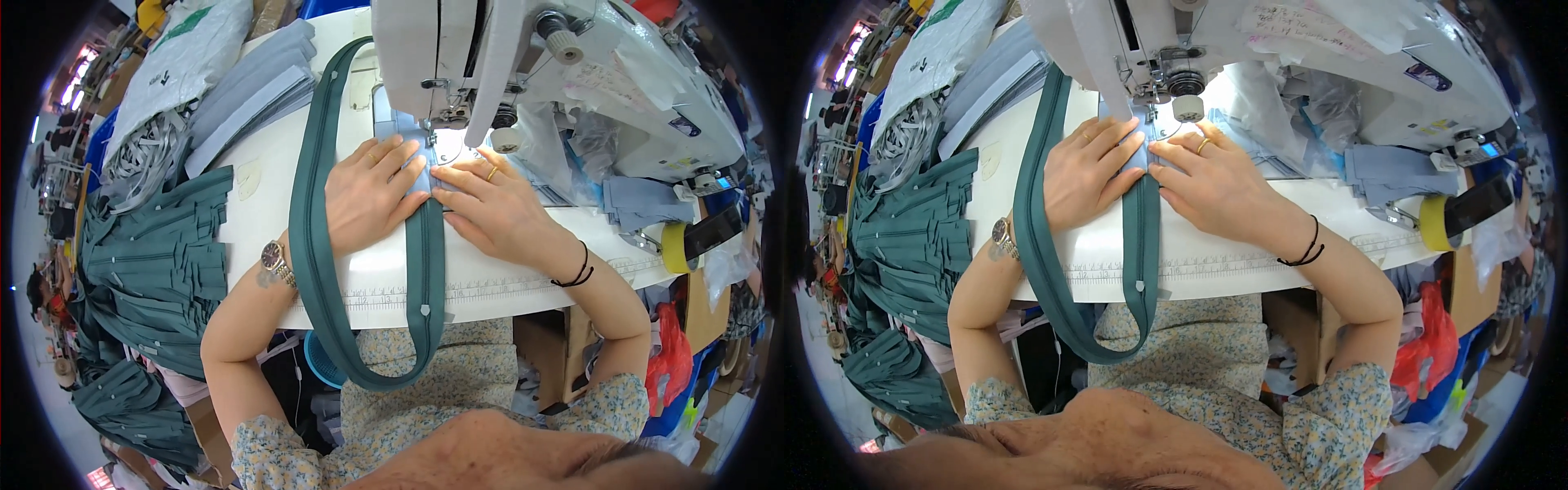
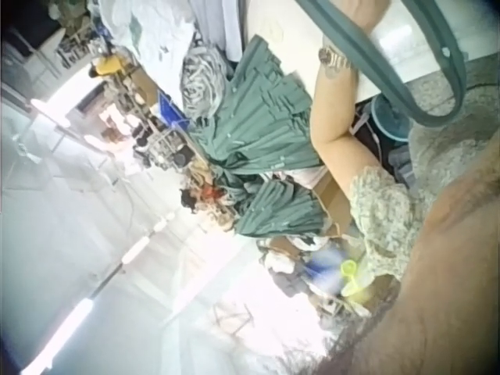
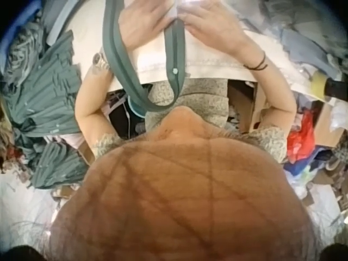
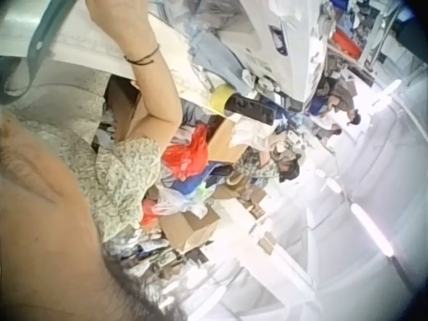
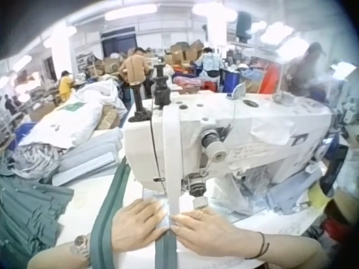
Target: Sewing a green leather or fabric strap using an industrial sewing machine.
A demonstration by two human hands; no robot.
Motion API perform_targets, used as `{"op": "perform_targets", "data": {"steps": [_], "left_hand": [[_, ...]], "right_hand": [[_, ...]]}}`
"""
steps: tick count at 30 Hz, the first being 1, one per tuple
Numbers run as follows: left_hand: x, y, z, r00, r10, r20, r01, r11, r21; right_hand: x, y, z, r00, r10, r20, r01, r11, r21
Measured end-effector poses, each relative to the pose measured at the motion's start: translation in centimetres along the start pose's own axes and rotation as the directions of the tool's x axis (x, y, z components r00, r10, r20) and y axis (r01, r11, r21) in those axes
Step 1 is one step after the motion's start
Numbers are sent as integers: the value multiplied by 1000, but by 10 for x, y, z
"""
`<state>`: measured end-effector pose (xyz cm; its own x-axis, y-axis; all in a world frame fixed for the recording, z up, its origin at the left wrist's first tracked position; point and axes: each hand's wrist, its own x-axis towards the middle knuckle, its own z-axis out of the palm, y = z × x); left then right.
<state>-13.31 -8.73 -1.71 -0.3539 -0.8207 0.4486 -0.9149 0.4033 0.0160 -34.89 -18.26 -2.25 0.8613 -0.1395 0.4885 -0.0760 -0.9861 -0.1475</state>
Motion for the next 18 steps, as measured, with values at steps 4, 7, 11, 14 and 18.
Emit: {"op": "perform_targets", "data": {"steps": [4, 7, 11, 14, 18], "left_hand": [[0, -1, 1, 1000, -20, 22, 20, 1000, -22], [-1, 0, 1, 999, -22, 23, 23, 1000, -18], [0, 0, 3, 1000, -22, -4, 22, 1000, -19], [1, -1, 1, 1000, -24, -11, 24, 999, -30], [3, -4, 1, 999, -31, 20, 31, 999, -28]], "right_hand": [[-2, 0, -2, 1000, -20, 10, 20, 1000, 4], [-1, -1, -2, 1000, -29, 6, 29, 1000, 5], [-1, -1, -3, 1000, -28, -5, 28, 1000, 6], [0, -1, -3, 1000, -27, -4, 27, 1000, 6], [-1, 1, -3, 999, -18, 29, 18, 1000, 7]]}}
